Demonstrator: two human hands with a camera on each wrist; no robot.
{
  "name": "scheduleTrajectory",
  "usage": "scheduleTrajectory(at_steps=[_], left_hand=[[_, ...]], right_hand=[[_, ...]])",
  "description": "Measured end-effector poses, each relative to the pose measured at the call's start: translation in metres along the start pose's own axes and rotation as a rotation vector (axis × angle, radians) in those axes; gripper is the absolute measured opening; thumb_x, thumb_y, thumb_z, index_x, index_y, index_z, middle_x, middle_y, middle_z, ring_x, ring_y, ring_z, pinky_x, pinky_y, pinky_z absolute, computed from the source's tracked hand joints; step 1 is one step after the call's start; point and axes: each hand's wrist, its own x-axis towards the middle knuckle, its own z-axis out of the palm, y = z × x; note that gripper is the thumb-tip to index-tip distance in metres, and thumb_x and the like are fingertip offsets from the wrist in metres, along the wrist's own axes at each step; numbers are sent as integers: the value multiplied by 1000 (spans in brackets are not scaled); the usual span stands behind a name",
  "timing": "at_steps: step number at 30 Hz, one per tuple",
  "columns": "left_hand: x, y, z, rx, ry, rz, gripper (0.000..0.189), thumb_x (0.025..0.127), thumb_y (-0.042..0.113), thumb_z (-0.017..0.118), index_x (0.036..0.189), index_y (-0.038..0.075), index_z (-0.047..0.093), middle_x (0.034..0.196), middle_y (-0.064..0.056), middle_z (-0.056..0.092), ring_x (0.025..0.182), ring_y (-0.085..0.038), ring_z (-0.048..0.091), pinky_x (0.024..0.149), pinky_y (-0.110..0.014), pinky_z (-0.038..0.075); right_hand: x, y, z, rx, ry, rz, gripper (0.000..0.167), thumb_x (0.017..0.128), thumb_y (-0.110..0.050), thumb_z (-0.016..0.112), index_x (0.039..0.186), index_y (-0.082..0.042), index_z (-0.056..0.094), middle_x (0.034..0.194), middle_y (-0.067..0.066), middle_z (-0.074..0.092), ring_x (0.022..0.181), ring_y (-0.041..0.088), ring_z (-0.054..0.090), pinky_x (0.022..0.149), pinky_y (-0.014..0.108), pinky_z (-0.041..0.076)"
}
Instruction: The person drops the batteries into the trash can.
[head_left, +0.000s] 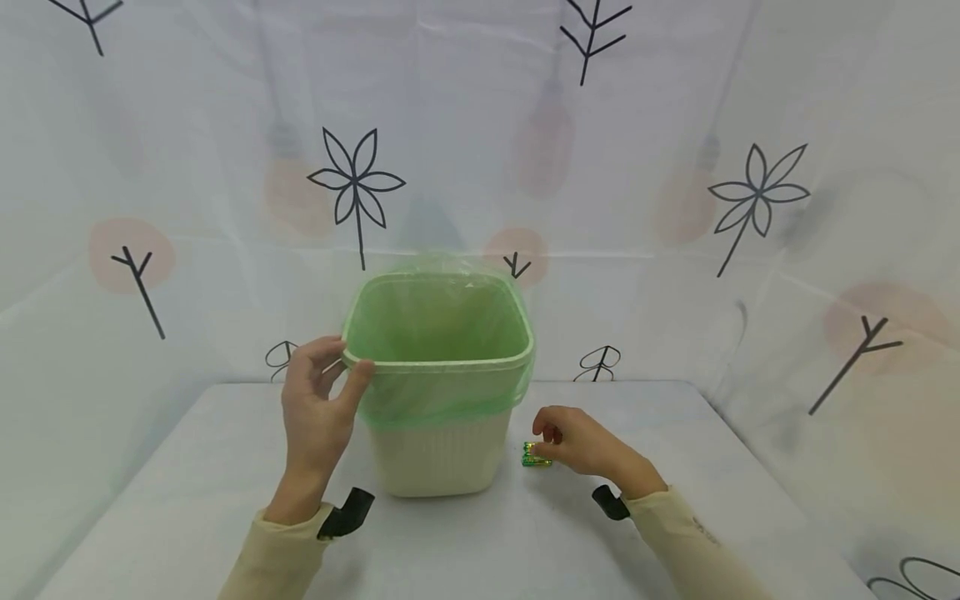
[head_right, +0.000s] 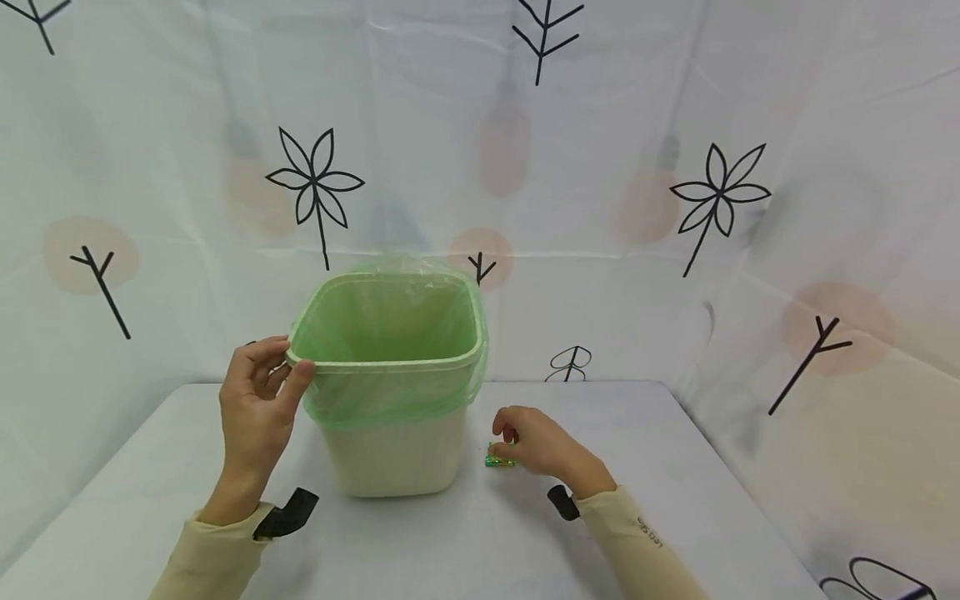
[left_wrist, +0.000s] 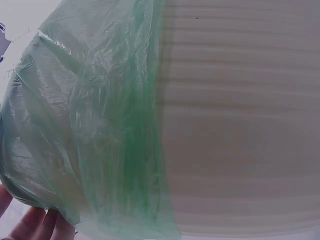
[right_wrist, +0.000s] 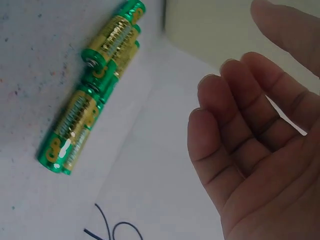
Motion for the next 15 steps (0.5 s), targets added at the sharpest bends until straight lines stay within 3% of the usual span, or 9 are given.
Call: scheduleTrajectory(at_steps=[6, 15], left_hand=[[0, 0, 0, 4, -2, 0, 41, 82, -4, 72, 118, -7, 51, 121, -14, 53, 113, -27, 56, 99, -25, 50], [0, -1, 0, 16, -1, -3, 41, 82, -5, 71, 117, -9, 50, 121, -17, 52, 113, -30, 55, 99, -24, 50]], right_hand=[[2, 8, 16, -46, -8, -18, 22, 80, -26, 78, 92, -14, 63, 79, -10, 55, 76, 12, 53, 65, 25, 48], [1, 14, 28, -127, -50, 34, 33, 76, -35, 79, 98, -17, 63, 86, -7, 56, 79, 11, 51, 70, 29, 49]])
